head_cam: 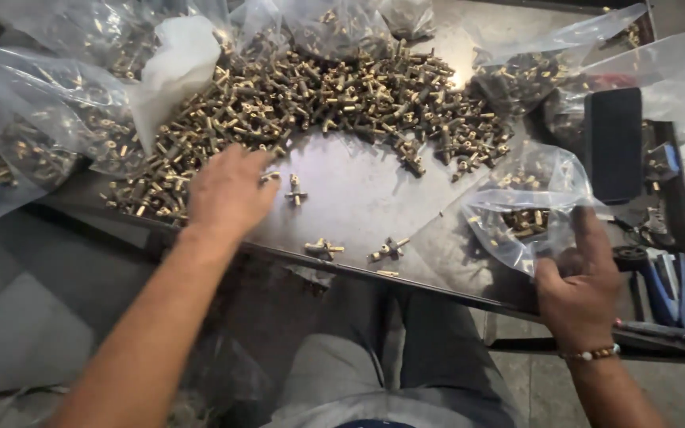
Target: The person sorts brass T-junction metal fittings from a large pile on a table and places them into plastic bags.
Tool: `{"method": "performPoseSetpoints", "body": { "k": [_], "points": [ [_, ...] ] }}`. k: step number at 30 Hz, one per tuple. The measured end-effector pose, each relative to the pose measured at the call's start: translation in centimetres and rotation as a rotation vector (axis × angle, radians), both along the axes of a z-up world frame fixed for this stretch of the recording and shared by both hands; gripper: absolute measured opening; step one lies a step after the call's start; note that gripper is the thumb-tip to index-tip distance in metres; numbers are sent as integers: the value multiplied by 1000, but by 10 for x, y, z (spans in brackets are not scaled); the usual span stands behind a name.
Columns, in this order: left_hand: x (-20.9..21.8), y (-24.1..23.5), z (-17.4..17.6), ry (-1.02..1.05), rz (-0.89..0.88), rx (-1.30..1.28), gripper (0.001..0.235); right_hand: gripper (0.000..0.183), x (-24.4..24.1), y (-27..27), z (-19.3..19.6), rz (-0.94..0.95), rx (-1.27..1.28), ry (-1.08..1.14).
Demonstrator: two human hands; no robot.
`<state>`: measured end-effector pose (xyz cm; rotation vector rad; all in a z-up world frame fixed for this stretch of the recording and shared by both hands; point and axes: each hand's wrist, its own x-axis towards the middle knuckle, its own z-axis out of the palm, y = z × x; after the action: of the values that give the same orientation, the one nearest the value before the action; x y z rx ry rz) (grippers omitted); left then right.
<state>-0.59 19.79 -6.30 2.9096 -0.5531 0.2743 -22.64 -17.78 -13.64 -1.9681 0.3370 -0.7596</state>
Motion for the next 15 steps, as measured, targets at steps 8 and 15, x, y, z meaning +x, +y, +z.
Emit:
{"method": "performPoseSetpoints", "body": {
  "k": [8,15],
  "points": [
    [7,-2,-27,287,52,60,52,80,0,8,2,-43,-45,47],
    [-4,-31,-17,476,-206,-435,59,80,2,6,-3,-60,-100,40]
  ]
}}
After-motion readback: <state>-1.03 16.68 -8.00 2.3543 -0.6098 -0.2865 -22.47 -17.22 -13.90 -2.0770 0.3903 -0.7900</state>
